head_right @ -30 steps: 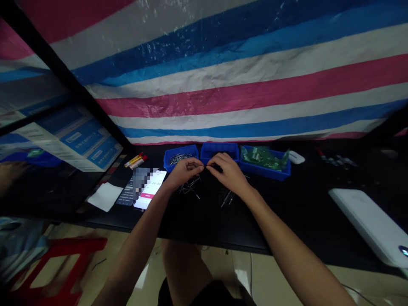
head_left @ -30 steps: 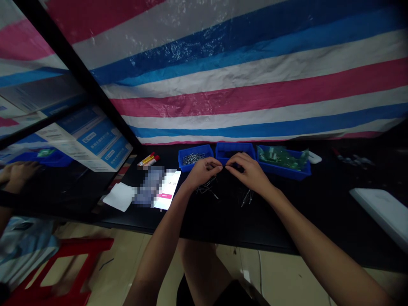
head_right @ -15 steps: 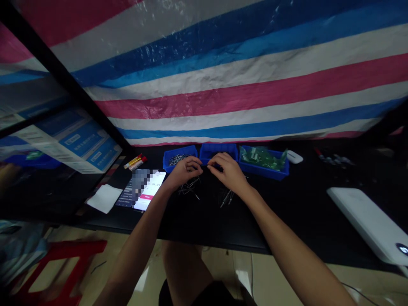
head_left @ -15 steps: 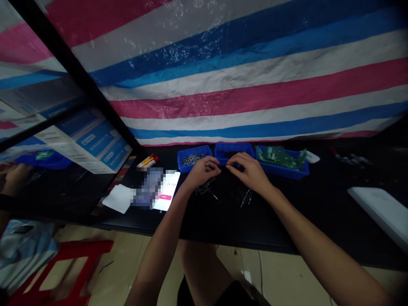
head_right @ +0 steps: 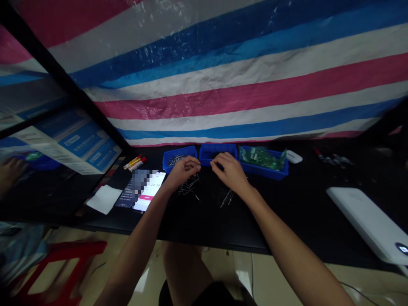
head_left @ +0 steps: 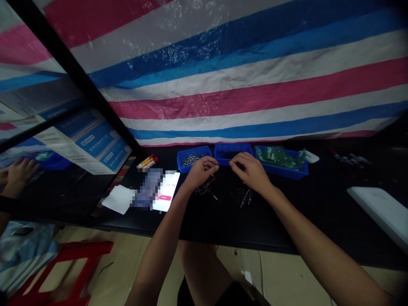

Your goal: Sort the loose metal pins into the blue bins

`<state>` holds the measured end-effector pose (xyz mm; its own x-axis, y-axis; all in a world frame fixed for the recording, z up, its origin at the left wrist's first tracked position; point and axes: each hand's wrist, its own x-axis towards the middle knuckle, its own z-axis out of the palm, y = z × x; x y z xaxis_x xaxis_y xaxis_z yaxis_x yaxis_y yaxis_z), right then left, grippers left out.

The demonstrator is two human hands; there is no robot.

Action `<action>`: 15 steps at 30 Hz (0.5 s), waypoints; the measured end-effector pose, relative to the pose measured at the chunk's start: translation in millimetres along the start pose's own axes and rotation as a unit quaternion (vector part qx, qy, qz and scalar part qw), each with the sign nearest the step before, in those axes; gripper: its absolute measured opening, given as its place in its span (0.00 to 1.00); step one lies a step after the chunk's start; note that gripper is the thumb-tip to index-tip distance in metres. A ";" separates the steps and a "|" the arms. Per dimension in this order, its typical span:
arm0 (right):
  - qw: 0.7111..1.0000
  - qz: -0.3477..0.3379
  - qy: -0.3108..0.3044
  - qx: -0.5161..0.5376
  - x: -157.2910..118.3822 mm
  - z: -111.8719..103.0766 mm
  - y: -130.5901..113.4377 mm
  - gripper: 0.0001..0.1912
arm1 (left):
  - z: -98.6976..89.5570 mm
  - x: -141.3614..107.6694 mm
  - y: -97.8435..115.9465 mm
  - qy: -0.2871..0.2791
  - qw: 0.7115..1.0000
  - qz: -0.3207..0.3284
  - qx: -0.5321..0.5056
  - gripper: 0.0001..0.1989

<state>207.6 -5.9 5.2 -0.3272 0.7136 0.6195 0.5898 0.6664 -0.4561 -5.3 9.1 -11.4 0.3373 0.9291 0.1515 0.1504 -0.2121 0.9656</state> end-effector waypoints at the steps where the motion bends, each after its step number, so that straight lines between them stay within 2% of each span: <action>1: 1.000 0.004 0.002 -0.010 -0.3 0.4 1.4 0.11 | 0.3 0.1 0.2 0.000 1.000 0.001 0.001 0.11; 7: 0.992 0.043 0.056 -0.108 -4.3 2.9 16.4 0.13 | 2.4 0.7 -0.3 0.011 1.000 0.010 0.003 0.09; 10: 0.985 0.050 0.058 -0.158 -6.0 2.6 22.4 0.15 | 2.3 0.8 -0.3 0.013 1.000 0.015 0.009 0.09; 15: 0.985 0.048 0.076 -0.149 -4.5 -1.1 22.9 0.18 | 1.0 0.0 1.7 0.017 1.000 0.004 0.010 0.10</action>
<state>223.4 5.9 -7.3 -0.1592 0.7145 0.6813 0.8103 0.4888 -0.3233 -4.1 8.5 -10.0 0.3063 0.9373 0.1663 0.1676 -0.2251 0.9598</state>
